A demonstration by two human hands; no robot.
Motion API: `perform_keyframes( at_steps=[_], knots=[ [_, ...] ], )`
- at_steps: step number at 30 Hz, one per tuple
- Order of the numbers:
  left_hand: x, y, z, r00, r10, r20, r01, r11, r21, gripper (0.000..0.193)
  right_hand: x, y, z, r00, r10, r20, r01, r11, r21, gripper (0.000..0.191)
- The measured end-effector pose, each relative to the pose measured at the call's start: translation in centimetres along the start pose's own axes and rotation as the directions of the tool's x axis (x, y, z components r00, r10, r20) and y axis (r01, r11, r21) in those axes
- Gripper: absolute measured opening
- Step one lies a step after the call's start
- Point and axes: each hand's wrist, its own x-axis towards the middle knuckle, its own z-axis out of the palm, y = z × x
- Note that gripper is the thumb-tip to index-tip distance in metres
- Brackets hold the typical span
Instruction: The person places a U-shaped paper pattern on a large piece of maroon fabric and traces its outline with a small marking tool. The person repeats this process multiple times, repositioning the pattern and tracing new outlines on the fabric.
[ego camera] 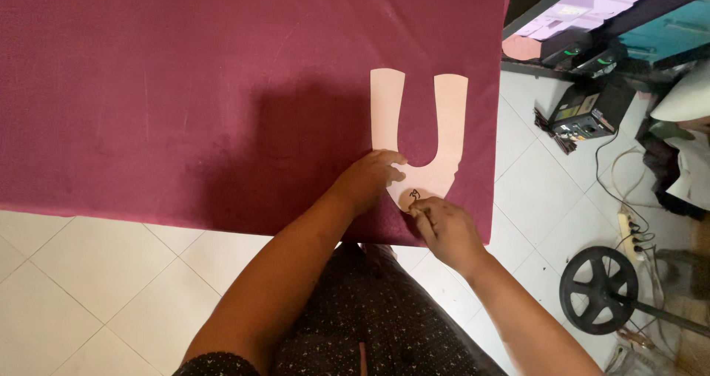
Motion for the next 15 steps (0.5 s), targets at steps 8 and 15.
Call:
perform_keyframes(
  at_steps=[8,15],
  knots=[
    [-0.7,-0.3,0.1,0.961,0.269,-0.069,-0.233,0.918,0.322,0.019,1.4,-0.8,1.1,0.998,0.065,0.026,-0.066,0.995,0.074,0.018],
    [-1.5,1.5,0.2,0.99,0.131,-0.045,-0.109,0.938,0.328,0.026,-1.5,3.2,-2.2,0.986,0.149,0.077,-0.152,0.988,0.038,0.017]
  ],
)
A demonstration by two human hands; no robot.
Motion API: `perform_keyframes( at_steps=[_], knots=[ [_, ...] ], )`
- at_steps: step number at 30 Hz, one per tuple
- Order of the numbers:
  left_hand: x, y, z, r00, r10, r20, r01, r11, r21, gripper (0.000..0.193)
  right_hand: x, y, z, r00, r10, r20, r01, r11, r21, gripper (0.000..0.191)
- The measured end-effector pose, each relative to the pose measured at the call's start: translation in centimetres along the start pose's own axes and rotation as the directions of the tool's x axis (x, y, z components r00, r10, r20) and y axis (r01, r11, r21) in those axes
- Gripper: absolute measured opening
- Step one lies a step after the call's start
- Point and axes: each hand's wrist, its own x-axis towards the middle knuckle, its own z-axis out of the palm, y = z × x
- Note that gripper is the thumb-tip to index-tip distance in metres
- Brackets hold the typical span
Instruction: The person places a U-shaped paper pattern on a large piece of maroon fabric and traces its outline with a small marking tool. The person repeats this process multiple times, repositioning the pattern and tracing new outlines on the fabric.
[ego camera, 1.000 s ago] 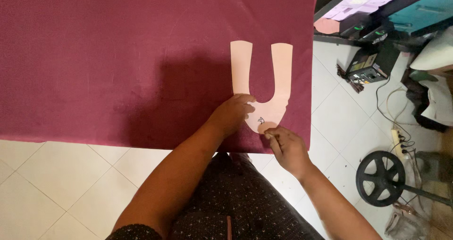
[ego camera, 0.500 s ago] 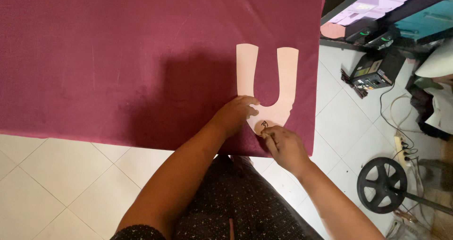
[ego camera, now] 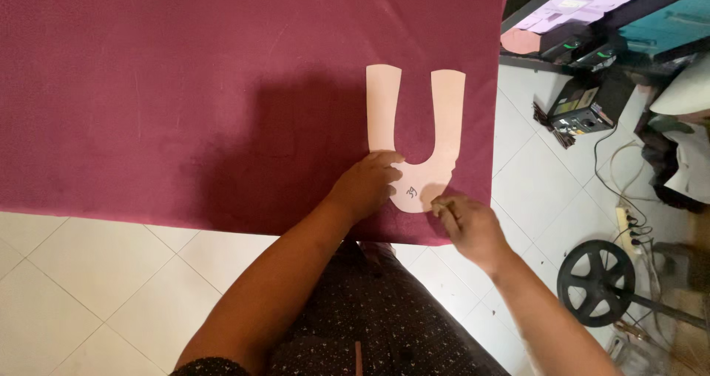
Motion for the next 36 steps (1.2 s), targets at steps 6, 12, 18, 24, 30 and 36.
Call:
perform_keyframes(
  at_steps=[6,12,18,24,30,36],
  knots=[
    [0.0,-0.5,0.3,0.994,0.077,-0.078,-0.079,0.997,-0.02,0.027,0.1,0.4,-0.5,0.996,-0.044,-0.078,0.036,0.994,-0.105,0.011],
    [1.0,-1.8,0.7,0.996,-0.076,-0.048,0.063,0.97,-0.235,0.03,1.7,-3.3,2.0,0.968,-0.239,-0.077,0.239,0.971,-0.012,0.011],
    [1.5,-1.9,0.8,0.991,-0.13,-0.009,0.125,0.964,-0.234,0.026,4.2,-4.6,2.7,0.981,-0.181,-0.075,0.184,0.983,0.029,0.015],
    [0.7,0.5,-0.6,0.985,0.122,-0.121,-0.124,0.992,-0.005,0.03,-0.2,-1.9,-0.6,0.992,-0.123,0.011,0.124,0.987,-0.1,0.012],
    [0.1,5.6,3.1,0.822,-0.533,0.202,0.554,0.83,-0.066,0.022,1.4,-3.2,-3.2,0.987,0.052,-0.153,-0.034,0.993,0.116,0.019],
    [-1.0,5.6,11.0,0.962,-0.215,0.17,0.144,0.924,0.355,0.024,5.7,-4.6,-1.6,0.974,-0.195,0.116,0.192,0.981,0.039,0.016]
  ],
)
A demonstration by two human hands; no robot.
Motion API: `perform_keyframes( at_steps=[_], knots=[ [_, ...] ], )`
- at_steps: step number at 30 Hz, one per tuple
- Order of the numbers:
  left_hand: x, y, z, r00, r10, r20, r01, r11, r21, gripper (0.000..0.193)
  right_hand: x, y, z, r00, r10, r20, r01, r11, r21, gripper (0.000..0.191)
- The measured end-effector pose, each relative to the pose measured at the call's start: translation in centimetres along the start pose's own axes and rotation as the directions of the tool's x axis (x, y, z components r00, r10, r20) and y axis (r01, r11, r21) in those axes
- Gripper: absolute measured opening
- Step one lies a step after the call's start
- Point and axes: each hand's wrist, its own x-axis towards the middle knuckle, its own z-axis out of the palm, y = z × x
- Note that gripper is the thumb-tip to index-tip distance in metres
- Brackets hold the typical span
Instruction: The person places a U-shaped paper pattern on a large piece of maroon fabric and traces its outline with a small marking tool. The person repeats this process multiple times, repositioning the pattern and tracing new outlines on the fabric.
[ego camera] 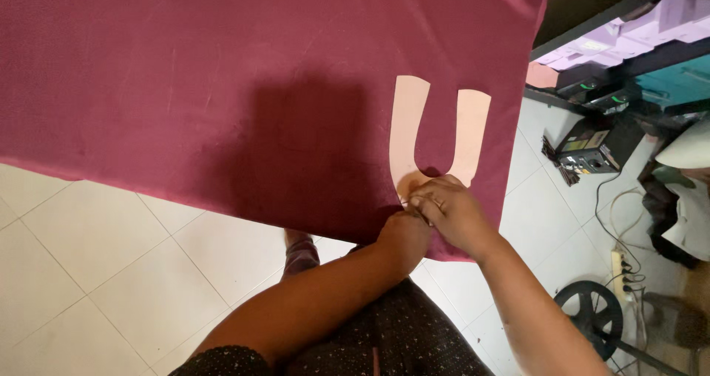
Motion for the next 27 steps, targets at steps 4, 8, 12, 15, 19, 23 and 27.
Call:
perform_keyframes(
  at_steps=[4,8,12,15,19,23,27],
  knots=[
    [0.8,-0.5,1.6,0.99,0.009,0.14,-0.019,0.997,0.073,0.032,1.1,1.1,0.5,0.995,-0.069,0.066,0.079,0.986,-0.15,0.012],
    [0.8,-0.4,1.5,0.972,-0.227,-0.061,0.199,0.933,-0.3,0.045,3.7,1.4,1.1,0.992,-0.116,-0.05,0.106,0.979,-0.172,0.013],
    [0.4,-0.3,1.3,0.966,-0.237,-0.104,0.211,0.954,-0.211,0.031,4.4,1.0,1.1,0.985,-0.163,-0.049,0.15,0.967,-0.208,0.013],
    [0.1,-0.3,1.2,0.997,-0.014,0.076,0.001,0.984,0.179,0.031,3.2,0.7,0.7,0.99,-0.111,0.085,0.128,0.963,-0.238,0.011],
    [0.0,-0.4,1.4,1.0,-0.007,-0.022,0.01,0.991,0.135,0.041,3.2,0.6,0.6,0.992,-0.123,0.007,0.123,0.98,-0.158,0.011],
    [0.3,-0.4,1.7,0.986,-0.138,-0.089,0.134,0.99,-0.044,0.045,3.5,0.7,0.5,0.999,0.007,-0.041,-0.007,1.0,-0.005,0.014],
    [0.2,-0.5,1.8,0.981,-0.127,-0.148,0.121,0.991,-0.048,0.032,2.8,0.4,0.0,0.991,-0.041,0.127,0.058,0.99,-0.132,0.012]
  ],
)
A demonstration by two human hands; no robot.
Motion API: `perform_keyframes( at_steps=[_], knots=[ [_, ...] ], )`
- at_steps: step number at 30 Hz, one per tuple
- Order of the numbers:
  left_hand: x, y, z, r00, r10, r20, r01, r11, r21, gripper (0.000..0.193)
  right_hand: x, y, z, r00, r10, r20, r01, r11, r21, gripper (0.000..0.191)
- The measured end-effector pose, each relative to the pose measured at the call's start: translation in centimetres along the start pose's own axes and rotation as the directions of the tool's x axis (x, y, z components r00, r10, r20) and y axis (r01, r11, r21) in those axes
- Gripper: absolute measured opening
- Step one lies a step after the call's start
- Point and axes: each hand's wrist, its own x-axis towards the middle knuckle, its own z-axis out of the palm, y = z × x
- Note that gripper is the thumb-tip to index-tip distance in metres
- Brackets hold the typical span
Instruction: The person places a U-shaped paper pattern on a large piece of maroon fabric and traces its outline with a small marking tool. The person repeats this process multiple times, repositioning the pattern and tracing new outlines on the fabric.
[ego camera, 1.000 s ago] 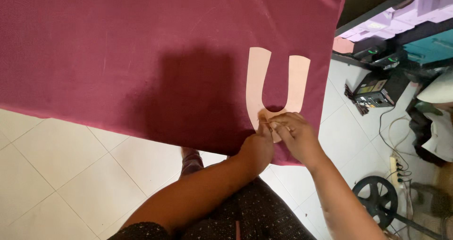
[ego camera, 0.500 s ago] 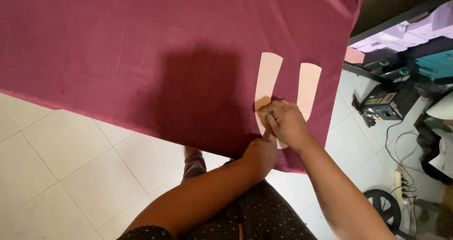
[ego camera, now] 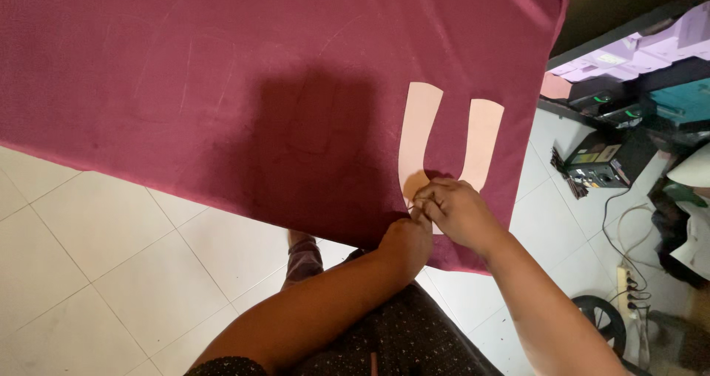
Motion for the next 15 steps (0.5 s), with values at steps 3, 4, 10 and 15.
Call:
perform_keyframes(
  at_steps=[3,4,10,15],
  knots=[
    [-0.3,-0.1,-0.1,0.992,0.075,0.099,-0.089,0.985,0.149,0.043,0.0,-0.6,-0.1,0.993,-0.063,-0.098,0.061,0.998,-0.019,0.013],
    [-0.4,-0.1,-0.1,0.993,0.09,0.077,-0.105,0.969,0.224,0.045,0.0,-0.8,-0.1,0.993,-0.024,-0.119,0.024,1.0,-0.001,0.014],
    [-0.6,-0.5,-1.6,0.968,0.104,0.227,-0.135,0.983,0.126,0.018,-1.1,-1.1,-0.1,0.996,-0.085,-0.012,0.083,0.993,-0.083,0.012],
    [-0.5,-0.6,-6.2,0.937,-0.158,0.311,0.224,0.956,-0.19,0.067,-3.5,0.6,-0.1,0.968,0.229,-0.107,-0.18,0.92,0.347,0.016]
  ],
)
